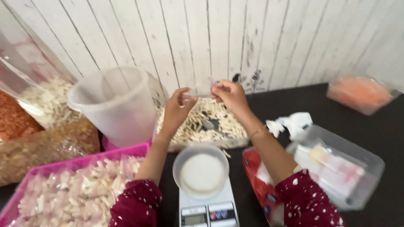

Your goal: The person scoops white cylindrical snack pieces from a container onto a digital scale, then transfers them into small plastic bags. The person seals each bag and places it into a pink tray. The process is repeated multiple times.

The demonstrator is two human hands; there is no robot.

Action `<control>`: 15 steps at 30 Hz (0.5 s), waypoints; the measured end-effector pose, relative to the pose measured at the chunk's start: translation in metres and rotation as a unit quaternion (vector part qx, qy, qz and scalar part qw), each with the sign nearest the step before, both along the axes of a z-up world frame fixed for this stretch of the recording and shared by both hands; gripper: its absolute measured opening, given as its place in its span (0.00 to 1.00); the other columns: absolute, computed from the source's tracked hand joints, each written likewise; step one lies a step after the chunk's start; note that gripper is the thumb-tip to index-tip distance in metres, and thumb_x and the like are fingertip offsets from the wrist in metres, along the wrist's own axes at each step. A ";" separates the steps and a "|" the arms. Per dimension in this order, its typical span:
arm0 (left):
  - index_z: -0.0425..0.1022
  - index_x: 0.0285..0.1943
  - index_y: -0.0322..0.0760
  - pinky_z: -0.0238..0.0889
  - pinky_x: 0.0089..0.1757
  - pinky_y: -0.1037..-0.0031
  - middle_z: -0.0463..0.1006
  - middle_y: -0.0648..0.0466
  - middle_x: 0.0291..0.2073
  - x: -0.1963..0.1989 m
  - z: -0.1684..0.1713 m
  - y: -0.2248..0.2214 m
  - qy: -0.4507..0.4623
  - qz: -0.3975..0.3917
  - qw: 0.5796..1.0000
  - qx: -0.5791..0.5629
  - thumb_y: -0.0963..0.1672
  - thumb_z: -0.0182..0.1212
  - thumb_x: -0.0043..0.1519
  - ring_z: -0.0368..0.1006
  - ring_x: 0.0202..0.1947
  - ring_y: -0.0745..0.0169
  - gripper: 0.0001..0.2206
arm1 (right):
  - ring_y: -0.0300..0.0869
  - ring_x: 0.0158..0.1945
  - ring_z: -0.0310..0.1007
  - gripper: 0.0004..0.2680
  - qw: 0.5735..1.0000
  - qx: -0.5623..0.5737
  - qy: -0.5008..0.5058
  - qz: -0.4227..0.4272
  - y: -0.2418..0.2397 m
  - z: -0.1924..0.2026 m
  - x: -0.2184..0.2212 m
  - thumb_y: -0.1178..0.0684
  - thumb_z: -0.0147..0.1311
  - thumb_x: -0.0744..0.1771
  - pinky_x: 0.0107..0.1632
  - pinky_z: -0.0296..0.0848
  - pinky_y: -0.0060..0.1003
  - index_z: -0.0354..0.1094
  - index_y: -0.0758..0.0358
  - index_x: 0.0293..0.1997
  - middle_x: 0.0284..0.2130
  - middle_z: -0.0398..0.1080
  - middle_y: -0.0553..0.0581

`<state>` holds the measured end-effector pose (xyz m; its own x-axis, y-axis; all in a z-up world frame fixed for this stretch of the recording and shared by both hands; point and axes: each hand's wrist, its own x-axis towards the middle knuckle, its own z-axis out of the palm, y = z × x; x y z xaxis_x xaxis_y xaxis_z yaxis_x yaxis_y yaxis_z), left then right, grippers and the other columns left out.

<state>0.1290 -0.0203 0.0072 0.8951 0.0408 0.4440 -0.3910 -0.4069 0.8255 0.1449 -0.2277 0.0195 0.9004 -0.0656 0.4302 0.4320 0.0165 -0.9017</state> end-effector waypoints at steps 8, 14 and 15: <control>0.78 0.50 0.44 0.72 0.39 0.72 0.79 0.53 0.35 -0.020 -0.028 -0.004 -0.169 0.087 0.981 -0.036 0.45 0.68 0.61 0.78 0.37 0.58 0.10 | 0.43 0.30 0.75 0.05 0.928 -0.232 -0.208 -0.205 0.033 -0.046 -0.014 0.53 0.65 0.64 0.35 0.75 0.35 0.76 0.54 0.40 0.28 0.72 0.50; 0.79 0.46 0.43 0.72 0.39 0.80 0.84 0.56 0.34 -0.028 -0.024 -0.010 -0.048 -0.046 0.991 -0.115 0.47 0.73 0.58 0.79 0.35 0.70 0.12 | 0.39 0.29 0.75 0.05 0.896 -0.316 -0.254 -0.179 0.049 -0.044 -0.036 0.54 0.64 0.63 0.34 0.75 0.33 0.70 0.48 0.36 0.27 0.68 0.44; 0.80 0.45 0.44 0.71 0.39 0.81 0.84 0.57 0.33 -0.028 -0.025 -0.010 -0.038 -0.057 0.990 -0.121 0.46 0.72 0.59 0.80 0.35 0.72 0.09 | 0.37 0.27 0.75 0.05 0.896 -0.322 -0.253 -0.171 0.049 -0.041 -0.041 0.54 0.63 0.64 0.31 0.74 0.30 0.69 0.49 0.34 0.26 0.67 0.43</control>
